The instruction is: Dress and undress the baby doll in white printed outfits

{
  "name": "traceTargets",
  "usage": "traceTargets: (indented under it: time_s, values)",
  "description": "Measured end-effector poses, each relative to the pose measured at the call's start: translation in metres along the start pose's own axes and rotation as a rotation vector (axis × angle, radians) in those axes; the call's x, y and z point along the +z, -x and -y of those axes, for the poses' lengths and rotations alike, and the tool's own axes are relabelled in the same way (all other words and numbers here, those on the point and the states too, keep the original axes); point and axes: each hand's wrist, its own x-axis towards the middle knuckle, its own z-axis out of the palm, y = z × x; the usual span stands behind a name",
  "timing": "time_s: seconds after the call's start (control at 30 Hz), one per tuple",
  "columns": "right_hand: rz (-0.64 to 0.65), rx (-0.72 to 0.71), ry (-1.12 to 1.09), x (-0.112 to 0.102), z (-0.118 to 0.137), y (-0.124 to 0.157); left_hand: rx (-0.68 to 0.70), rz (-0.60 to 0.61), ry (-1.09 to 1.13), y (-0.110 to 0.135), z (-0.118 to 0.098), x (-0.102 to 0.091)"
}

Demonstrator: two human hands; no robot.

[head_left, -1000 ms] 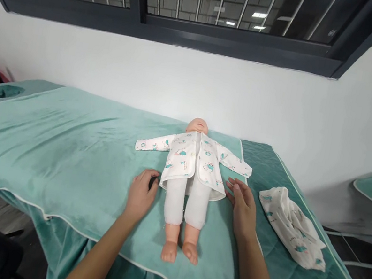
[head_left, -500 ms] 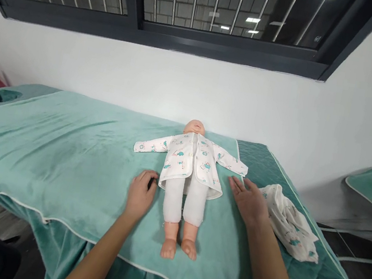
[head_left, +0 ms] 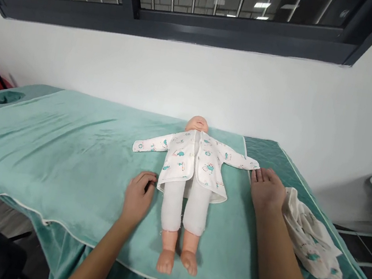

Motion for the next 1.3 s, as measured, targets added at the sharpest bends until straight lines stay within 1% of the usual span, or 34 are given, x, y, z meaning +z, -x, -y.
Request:
traceTargets:
  time_s: [0.1,0.13,0.17,0.2,0.23,0.3,0.33,0.37,0.43,0.53,0.6,0.67,0.7,0.8,0.9,1.0,1.07,1.17,1.3]
  values:
    - [-0.063,-0.213,0.137,0.006,-0.005,0.010,-0.007,-0.002,0.001,0.001,-0.002,0.001]
    - [-0.056,-0.245,0.176,0.009,-0.007,0.014,-0.006,0.000,0.003,0.002,-0.002,0.001]
    - [-0.020,-0.248,0.212,0.013,-0.009,0.020,-0.008,0.001,0.003,0.003,-0.003,0.001]
    - [0.041,-0.221,0.250,0.017,-0.012,0.025,-0.017,0.003,0.002,0.003,-0.003,0.000]
    - [0.126,-0.148,0.282,0.021,-0.014,0.031,-0.038,0.007,0.002,0.002,-0.003,0.000]
    - [0.321,0.073,0.305,0.031,-0.016,0.039,-0.119,0.031,0.022,-0.006,-0.003,-0.002]
    - [0.400,0.176,0.297,0.036,-0.016,0.042,-0.169,0.055,0.052,-0.013,-0.002,-0.004]
    - [0.460,0.248,0.292,0.041,-0.015,0.043,-0.223,0.090,0.099,-0.021,-0.002,-0.005]
    - [0.551,0.321,0.295,0.053,-0.013,0.044,-0.343,0.171,0.254,-0.044,-0.003,-0.008]
    - [0.632,0.388,0.314,0.071,-0.014,0.044,-0.548,0.285,0.579,-0.077,-0.009,-0.007]
    - [0.646,0.400,0.325,0.079,-0.019,0.045,-0.589,0.368,0.751,-0.092,-0.015,-0.001]
    - [0.627,0.377,0.325,0.081,-0.024,0.047,-0.575,0.423,0.871,-0.101,-0.021,0.007]
    - [0.612,0.358,0.318,0.081,-0.027,0.048,-0.561,0.432,0.918,-0.104,-0.024,0.012]
    - [0.559,0.286,0.291,0.080,-0.029,0.049,-0.514,0.407,1.023,-0.112,-0.030,0.025]
    - [0.522,0.216,0.251,0.082,-0.029,0.047,-0.485,0.373,1.076,-0.124,-0.032,0.038]
    - [0.539,0.190,0.215,0.085,-0.030,0.043,-0.501,0.338,1.090,-0.135,-0.029,0.050]
    - [0.558,0.200,0.201,0.086,-0.032,0.042,-0.519,0.319,1.076,-0.137,-0.025,0.056]
    - [0.571,0.229,0.186,0.086,-0.034,0.041,-0.517,0.295,1.071,-0.135,-0.019,0.060]
    - [0.560,0.236,0.202,0.080,-0.036,0.040,-0.512,0.270,1.081,-0.132,-0.017,0.060]
